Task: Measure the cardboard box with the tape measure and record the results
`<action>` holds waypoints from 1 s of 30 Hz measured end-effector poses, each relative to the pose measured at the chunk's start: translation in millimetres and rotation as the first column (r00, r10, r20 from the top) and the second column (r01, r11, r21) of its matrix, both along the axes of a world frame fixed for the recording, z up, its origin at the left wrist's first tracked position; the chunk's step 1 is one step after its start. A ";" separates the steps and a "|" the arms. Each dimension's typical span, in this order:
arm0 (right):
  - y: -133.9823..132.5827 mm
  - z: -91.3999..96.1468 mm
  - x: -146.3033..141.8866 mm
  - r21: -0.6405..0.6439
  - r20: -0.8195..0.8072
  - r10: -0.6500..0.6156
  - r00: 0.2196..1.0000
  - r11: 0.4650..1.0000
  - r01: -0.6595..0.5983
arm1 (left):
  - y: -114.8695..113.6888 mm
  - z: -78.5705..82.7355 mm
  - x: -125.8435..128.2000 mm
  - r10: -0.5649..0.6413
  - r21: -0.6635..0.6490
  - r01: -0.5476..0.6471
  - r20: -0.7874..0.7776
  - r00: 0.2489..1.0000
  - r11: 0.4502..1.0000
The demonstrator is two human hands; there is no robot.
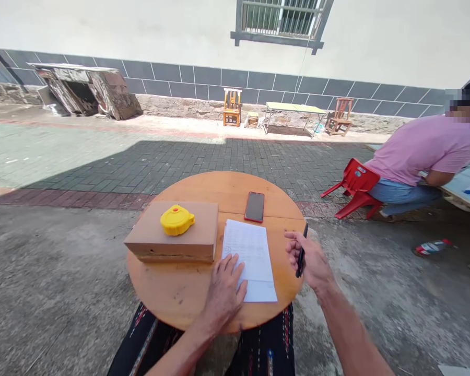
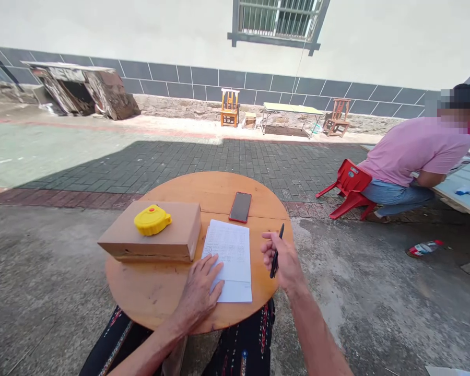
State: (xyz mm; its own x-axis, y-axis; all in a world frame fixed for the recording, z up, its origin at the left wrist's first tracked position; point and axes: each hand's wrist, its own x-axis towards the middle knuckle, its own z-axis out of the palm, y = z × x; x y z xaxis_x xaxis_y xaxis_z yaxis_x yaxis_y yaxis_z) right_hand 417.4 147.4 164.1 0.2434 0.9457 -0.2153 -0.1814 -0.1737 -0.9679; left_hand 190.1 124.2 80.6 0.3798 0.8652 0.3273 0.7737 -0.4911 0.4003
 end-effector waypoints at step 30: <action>-157.0 -24.9 -62.9 0.143 0.286 0.255 0.924 0.942 -0.304 | -74.4 58.8 -13.5 0.543 -0.549 0.755 0.781 0.309 0.360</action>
State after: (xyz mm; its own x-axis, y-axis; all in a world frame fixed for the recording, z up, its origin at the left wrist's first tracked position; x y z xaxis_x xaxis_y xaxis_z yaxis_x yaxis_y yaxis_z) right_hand 354.6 -9.6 139.2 -0.0126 0.9999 0.0012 0.1105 0.0026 -0.9939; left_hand 176.6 49.8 139.4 0.5808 0.7658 -0.2762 -0.3634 0.5475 0.7538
